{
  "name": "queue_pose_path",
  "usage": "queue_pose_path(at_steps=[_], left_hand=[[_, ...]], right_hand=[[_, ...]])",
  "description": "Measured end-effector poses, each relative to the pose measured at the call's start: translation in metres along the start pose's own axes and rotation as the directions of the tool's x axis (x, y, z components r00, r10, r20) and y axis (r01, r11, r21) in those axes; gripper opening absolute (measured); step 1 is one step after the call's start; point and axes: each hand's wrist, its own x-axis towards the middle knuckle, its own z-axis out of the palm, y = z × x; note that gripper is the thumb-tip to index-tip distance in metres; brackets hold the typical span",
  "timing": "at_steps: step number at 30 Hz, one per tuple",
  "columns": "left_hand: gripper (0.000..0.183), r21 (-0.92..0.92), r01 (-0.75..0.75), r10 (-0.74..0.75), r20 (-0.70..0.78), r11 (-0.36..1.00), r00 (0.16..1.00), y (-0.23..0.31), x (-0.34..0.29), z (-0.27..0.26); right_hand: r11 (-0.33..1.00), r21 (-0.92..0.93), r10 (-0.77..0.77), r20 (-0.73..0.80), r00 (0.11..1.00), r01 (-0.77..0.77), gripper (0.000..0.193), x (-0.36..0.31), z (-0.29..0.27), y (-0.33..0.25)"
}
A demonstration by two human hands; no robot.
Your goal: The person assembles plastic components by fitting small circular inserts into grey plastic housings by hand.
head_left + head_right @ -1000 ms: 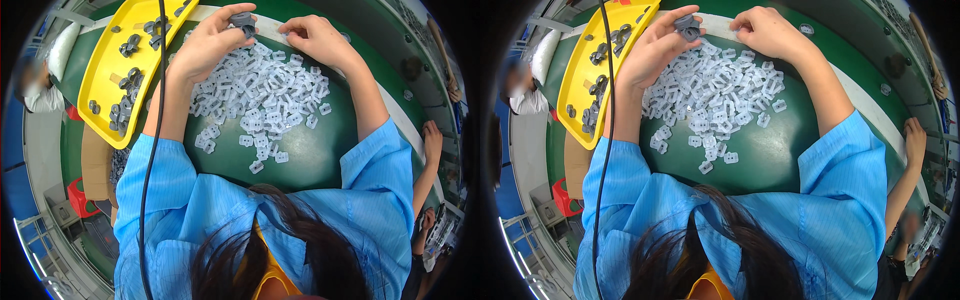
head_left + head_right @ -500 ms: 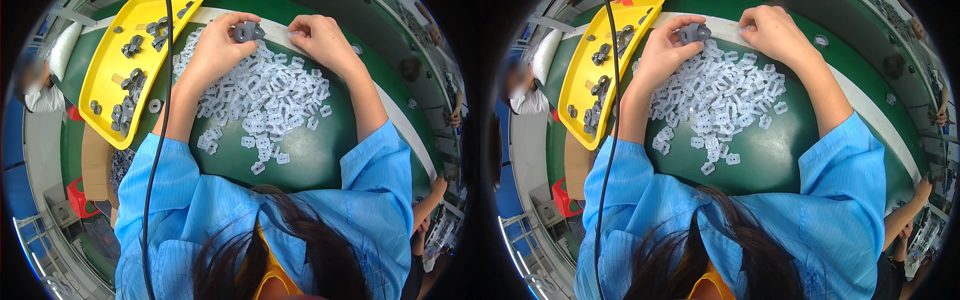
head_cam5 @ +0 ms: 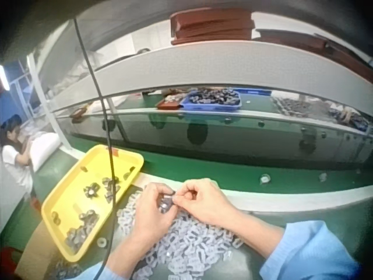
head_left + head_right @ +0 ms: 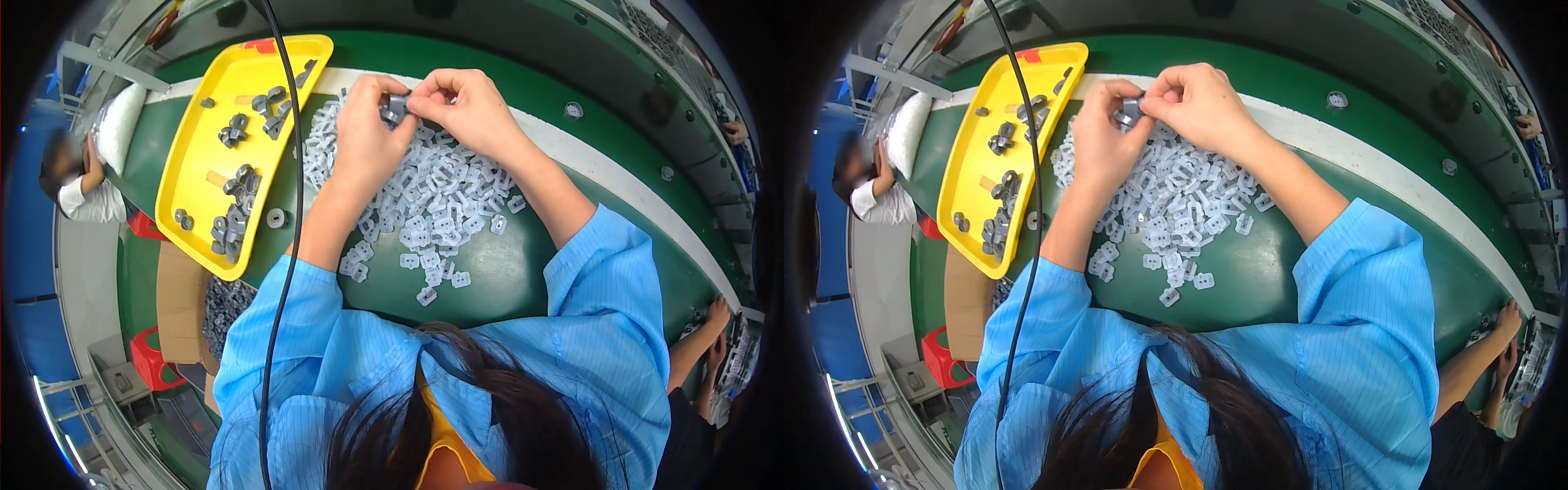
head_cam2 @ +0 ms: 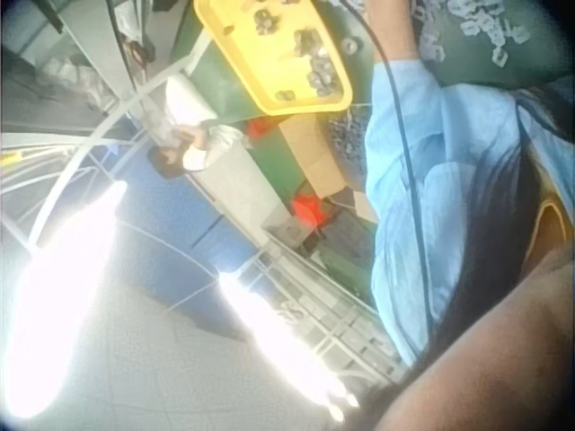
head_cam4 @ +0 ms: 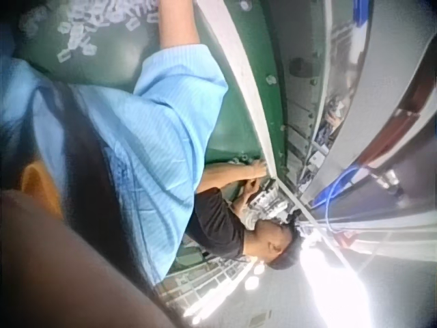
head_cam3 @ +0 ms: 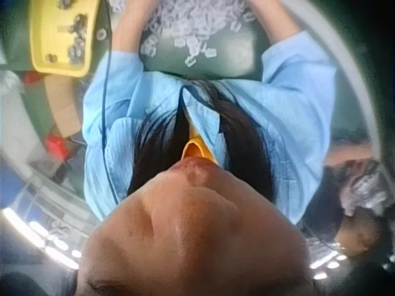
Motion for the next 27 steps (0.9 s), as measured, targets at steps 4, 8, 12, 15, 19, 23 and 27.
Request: queue_pose_path(at_steps=[4,8,12,15,19,23,27], left_hand=[[0.032,-0.047,-0.111,0.115,0.085,0.993,0.99,0.011,0.003,0.002],[0.033,-0.086,-0.118,0.123,0.054,0.989,0.991,0.007,0.004,0.001],[0.033,-0.147,-0.131,0.141,0.061,0.98,0.988,0.016,0.008,-0.008],[0.034,-0.099,-0.252,0.26,0.085,0.963,0.962,0.018,0.007,-0.014],[0.032,-0.167,-0.048,0.082,0.197,0.985,0.977,0.021,0.008,-0.026],[0.03,-0.183,-0.152,0.179,0.145,0.971,0.973,0.017,0.006,-0.024],[0.032,-0.087,-0.164,0.171,0.082,0.983,0.982,0.021,0.002,-0.015]], right_hand=[[0.986,-0.162,-0.035,0.07,0.997,0.046,0.016,0.002,-0.021,-0.01],[0.997,-0.079,-0.001,0.024,1.0,0.003,0.014,0.003,-0.023,-0.012],[0.88,0.433,0.101,0.235,0.967,-0.197,0.015,0.003,-0.021,0.003],[0.906,0.401,0.055,0.213,0.976,-0.138,0.021,0.006,-0.012,0.006],[0.851,0.477,0.122,0.231,0.965,-0.222,0.017,0.005,-0.011,0.006],[0.789,0.556,0.12,0.277,0.953,-0.261,0.014,0.001,-0.009,0.002],[0.819,0.558,0.053,0.159,0.986,-0.134,0.011,0.0,-0.002,0.003]])
